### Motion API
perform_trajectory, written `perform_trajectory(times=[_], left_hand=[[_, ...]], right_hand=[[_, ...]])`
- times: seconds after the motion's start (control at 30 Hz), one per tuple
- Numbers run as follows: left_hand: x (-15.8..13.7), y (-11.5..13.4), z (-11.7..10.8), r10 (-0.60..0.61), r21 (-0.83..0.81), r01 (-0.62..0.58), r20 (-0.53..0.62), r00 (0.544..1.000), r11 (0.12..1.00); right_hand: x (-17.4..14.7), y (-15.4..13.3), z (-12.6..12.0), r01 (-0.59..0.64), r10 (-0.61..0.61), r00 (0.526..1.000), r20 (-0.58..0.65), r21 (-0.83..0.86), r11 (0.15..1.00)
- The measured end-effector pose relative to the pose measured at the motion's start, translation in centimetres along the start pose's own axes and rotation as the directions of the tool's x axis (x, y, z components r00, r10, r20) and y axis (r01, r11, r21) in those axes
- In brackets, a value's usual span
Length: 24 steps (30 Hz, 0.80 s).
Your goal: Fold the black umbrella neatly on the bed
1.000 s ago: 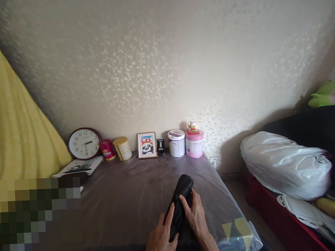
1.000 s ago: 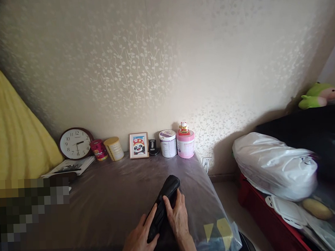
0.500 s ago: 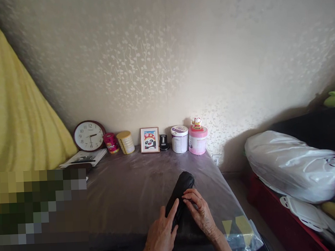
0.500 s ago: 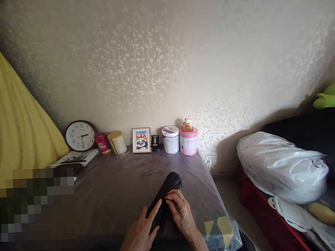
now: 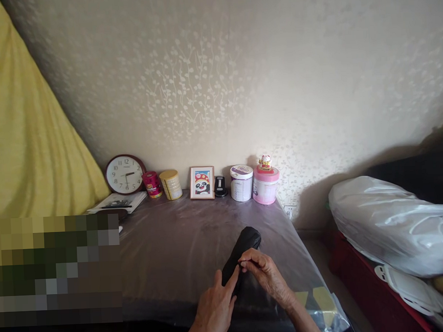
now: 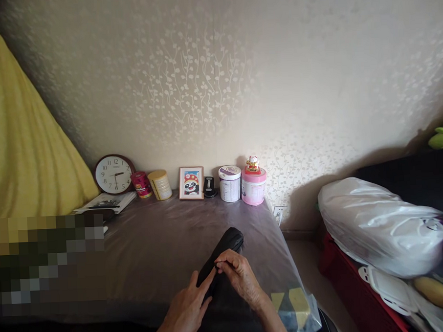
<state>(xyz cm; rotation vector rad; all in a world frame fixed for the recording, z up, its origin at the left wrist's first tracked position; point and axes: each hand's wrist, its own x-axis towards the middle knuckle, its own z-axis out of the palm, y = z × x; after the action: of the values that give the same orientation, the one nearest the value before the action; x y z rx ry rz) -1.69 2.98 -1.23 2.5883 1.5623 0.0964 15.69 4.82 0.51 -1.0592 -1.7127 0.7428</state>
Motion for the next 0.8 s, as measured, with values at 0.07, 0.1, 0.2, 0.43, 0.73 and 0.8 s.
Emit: perform_trajectory(times=[0.07,0.1,0.2,0.43,0.73,0.8], left_hand=[[0.0,0.0,-0.1,0.007,0.004,-0.007,-0.012,1.000,1.000],[-0.1,0.0,-0.1,0.007,0.006,-0.007,-0.016,1.000,1.000],[-0.1,0.1,-0.2,-0.007,0.017,0.008,-0.019,1.000,1.000],[-0.3,0.0,0.2,-0.054,-0.021,0.053,-0.042,0.998,0.998],[-1.5,-1.0,-0.8,-0.082,-0.244,0.096,0.068,0.994,0.965],[-1.8,-1.2,-0.8,-0.077,-0.286,0.095,0.074,0.994,0.953]], right_hand=[[0.9,0.2,0.0,-0.029,0.029,0.999,0.033,-0.010,1.000],[1.3,0.3,0.0,-0.037,0.039,0.998,0.059,-0.023,0.999],[2.4,0.4,0.4,-0.040,0.056,0.993,0.106,-0.142,0.989],[3.9,0.7,2.6,-0.073,0.113,0.991,0.065,-0.439,0.896],[4.1,1.6,-0.2,-0.264,0.267,0.935,-0.235,0.045,0.964],[3.9,0.9,-0.4,-0.194,0.185,0.970,-0.159,-0.044,0.980]])
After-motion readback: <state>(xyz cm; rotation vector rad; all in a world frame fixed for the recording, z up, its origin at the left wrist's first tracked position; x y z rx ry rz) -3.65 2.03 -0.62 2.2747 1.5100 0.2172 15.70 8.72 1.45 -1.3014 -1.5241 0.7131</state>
